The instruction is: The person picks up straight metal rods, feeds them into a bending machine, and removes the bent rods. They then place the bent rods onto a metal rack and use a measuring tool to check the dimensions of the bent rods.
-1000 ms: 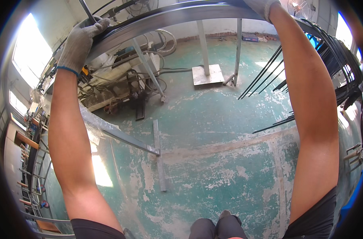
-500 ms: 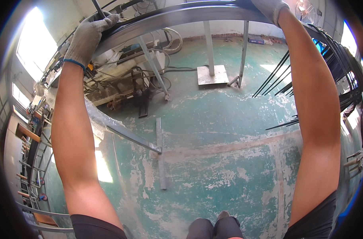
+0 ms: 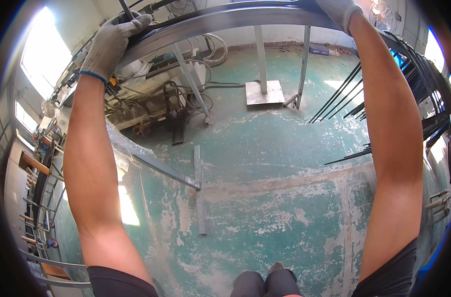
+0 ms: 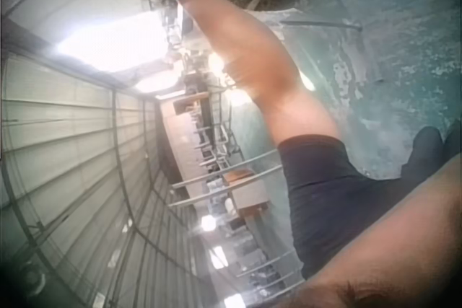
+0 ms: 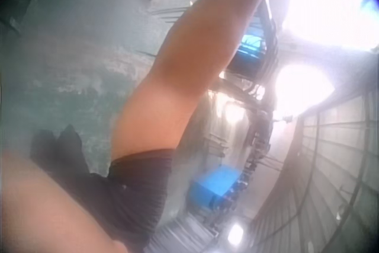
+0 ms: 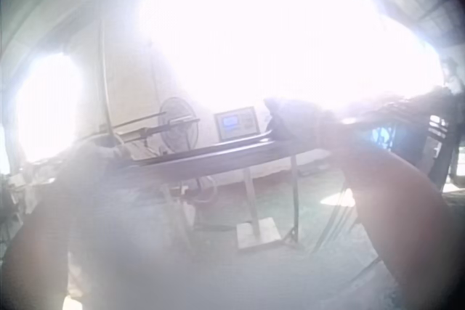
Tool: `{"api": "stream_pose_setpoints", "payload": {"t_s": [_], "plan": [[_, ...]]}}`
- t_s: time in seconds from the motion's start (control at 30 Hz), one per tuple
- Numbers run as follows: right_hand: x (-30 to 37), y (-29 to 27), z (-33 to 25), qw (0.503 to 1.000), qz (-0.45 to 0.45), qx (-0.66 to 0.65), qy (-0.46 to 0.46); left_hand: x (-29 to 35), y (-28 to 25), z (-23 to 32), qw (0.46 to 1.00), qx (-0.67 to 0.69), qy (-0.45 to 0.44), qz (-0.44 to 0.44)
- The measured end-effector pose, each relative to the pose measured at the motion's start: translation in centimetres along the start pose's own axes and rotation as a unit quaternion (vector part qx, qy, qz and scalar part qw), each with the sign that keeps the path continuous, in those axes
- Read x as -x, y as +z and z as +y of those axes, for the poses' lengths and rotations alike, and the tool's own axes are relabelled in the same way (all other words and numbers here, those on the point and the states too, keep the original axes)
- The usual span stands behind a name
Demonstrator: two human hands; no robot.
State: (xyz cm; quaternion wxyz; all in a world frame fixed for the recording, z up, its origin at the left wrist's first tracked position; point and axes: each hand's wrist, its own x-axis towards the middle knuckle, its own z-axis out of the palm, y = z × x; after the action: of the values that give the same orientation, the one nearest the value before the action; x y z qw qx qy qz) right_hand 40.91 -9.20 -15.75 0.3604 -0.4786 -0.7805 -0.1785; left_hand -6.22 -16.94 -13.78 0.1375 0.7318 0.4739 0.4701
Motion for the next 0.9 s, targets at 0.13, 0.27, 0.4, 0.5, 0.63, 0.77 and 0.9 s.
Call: {"api": "stream_pose_setpoints", "payload": {"t_s": [0.13,0.27,0.4,0.5,0.63,0.77,0.9], "plan": [[0.5,-1.2,-2.7,0.995,-0.028,-0.054,0.085,0.4,-0.2,0.5,0.999,-0.037,-0.019,0.002],[0.8,-1.6,-3.1,0.994,-0.022,-0.064,0.088,-0.2,-0.5,0.1,0.998,-0.052,-0.019,-0.006],[1.0,-1.8,-3.9,0.967,-0.021,-0.194,0.161,0.0,-0.3,0.1,0.998,-0.048,-0.031,-0.004],[1.1,-2.0,-4.6,0.953,-0.016,-0.231,0.194,0.1,-0.1,0.3,0.998,-0.053,-0.036,-0.005],[0.8,-2.2,-4.1,0.986,-0.022,-0.110,0.125,0.0,-0.2,0.2,0.999,-0.045,-0.025,-0.008],[2.0,-3.0,-5.8,0.990,0.005,0.127,-0.061,0.3,-0.7,0.6,0.997,-0.063,-0.035,-0.013],[0.8,-1.4,-3.0,0.992,0.072,0.106,-0.008,0.3,0.1,1.6,0.999,-0.011,-0.040,-0.030]]}}
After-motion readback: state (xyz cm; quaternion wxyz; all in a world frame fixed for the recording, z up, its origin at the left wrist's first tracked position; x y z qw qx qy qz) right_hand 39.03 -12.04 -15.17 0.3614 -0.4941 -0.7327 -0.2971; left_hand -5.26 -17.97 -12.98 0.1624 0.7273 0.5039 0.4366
